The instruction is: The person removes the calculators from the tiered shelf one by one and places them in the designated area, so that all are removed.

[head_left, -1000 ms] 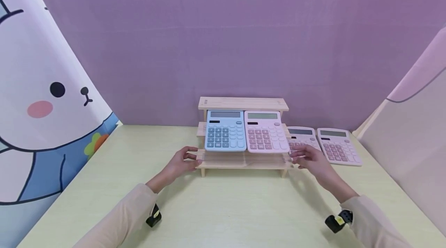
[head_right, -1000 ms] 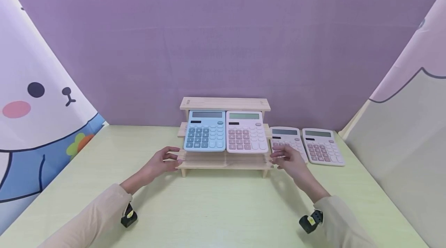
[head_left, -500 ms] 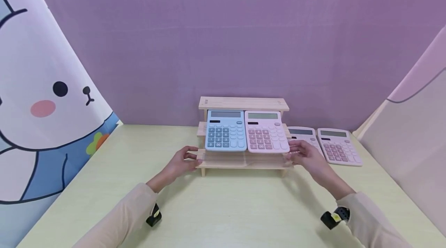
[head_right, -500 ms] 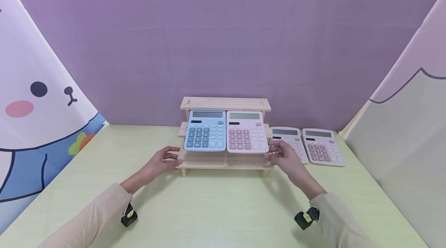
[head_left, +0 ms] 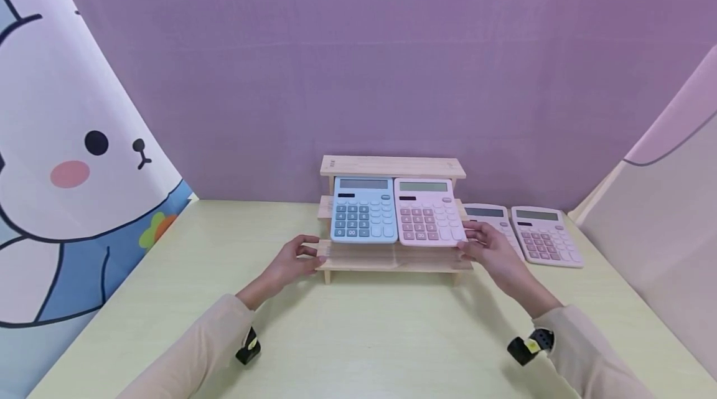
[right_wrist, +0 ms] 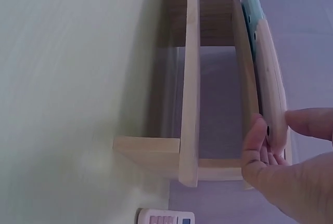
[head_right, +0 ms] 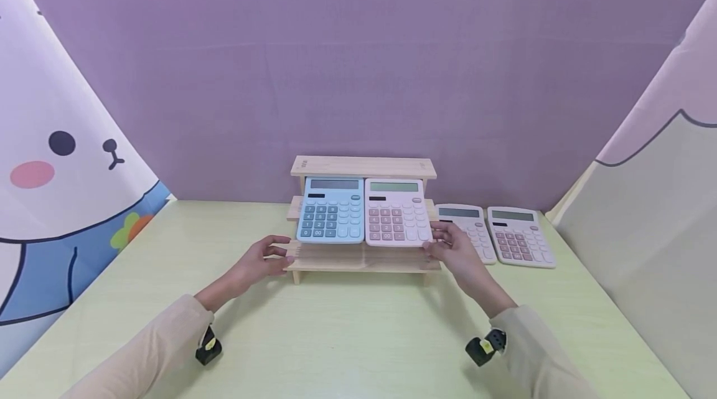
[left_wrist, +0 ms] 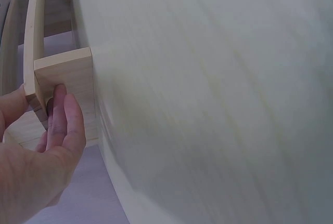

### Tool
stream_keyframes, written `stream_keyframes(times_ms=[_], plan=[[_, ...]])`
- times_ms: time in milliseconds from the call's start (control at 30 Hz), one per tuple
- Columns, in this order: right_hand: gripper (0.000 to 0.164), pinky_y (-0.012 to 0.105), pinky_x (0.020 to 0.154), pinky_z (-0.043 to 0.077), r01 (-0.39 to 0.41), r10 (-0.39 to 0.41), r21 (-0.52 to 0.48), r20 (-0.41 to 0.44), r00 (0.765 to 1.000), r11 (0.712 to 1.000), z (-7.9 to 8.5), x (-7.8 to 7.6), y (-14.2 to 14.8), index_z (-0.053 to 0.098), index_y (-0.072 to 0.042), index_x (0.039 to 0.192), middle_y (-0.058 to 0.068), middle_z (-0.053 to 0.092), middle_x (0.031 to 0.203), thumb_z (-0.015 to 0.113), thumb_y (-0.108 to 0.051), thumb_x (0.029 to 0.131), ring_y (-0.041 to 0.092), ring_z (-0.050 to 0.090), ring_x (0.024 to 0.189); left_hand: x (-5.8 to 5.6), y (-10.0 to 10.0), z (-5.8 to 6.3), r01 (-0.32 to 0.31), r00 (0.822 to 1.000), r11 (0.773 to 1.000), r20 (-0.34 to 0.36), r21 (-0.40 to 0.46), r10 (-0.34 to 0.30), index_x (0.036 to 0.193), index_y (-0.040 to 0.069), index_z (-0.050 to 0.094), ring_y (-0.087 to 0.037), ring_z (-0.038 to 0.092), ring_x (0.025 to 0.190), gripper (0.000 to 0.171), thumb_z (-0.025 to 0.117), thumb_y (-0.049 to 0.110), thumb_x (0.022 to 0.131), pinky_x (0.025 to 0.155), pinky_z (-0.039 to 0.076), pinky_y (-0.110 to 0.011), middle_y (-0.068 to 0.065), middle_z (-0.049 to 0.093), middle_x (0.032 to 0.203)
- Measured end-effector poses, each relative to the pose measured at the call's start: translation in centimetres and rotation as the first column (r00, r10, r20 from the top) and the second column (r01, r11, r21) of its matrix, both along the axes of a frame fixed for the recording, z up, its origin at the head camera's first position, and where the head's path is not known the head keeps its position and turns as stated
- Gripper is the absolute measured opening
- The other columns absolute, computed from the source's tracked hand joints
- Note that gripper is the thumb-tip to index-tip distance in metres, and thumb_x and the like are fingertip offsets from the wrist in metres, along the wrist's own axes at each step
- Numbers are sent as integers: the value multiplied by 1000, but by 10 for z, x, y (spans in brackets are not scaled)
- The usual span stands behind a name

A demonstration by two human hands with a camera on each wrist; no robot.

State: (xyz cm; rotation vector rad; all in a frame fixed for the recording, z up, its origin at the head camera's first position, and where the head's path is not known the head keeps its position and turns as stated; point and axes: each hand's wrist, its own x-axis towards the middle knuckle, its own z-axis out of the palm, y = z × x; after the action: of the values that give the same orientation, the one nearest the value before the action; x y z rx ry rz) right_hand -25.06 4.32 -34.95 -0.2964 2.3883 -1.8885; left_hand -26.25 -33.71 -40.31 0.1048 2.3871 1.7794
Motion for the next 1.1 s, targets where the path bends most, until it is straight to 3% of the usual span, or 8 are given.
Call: stream_keyframes(times_ms=[367,867,1100], plan=[[50,25,85,52,24,-24,-41,21,999,999,-1,0,-3,23,9,134,18,42,119,45,3,89,2,56,88,0,0,-1,0,1000,1000,1,8,0,129,1,41,-15,61,81,49,63,9,85,80,55,-38,-20,56,108],[52,21,85,52,51,-35,-231,72,997,972,0,3,-8,20,11,134,8,45,108,45,8,89,4,58,85,1,-1,-1,14,1000,1000,-12,7,-14,129,-1,39,-14,60,83,50,62,10,86,80,55,-37,-20,55,108],[53,20,85,52,62,-39,-266,91,995,962,0,4,-8,19,11,136,4,47,105,45,7,90,5,59,84,0,-1,-2,14,1000,1000,-4,3,-14,129,1,40,-15,60,85,50,63,10,85,80,55,-37,-20,56,110]])
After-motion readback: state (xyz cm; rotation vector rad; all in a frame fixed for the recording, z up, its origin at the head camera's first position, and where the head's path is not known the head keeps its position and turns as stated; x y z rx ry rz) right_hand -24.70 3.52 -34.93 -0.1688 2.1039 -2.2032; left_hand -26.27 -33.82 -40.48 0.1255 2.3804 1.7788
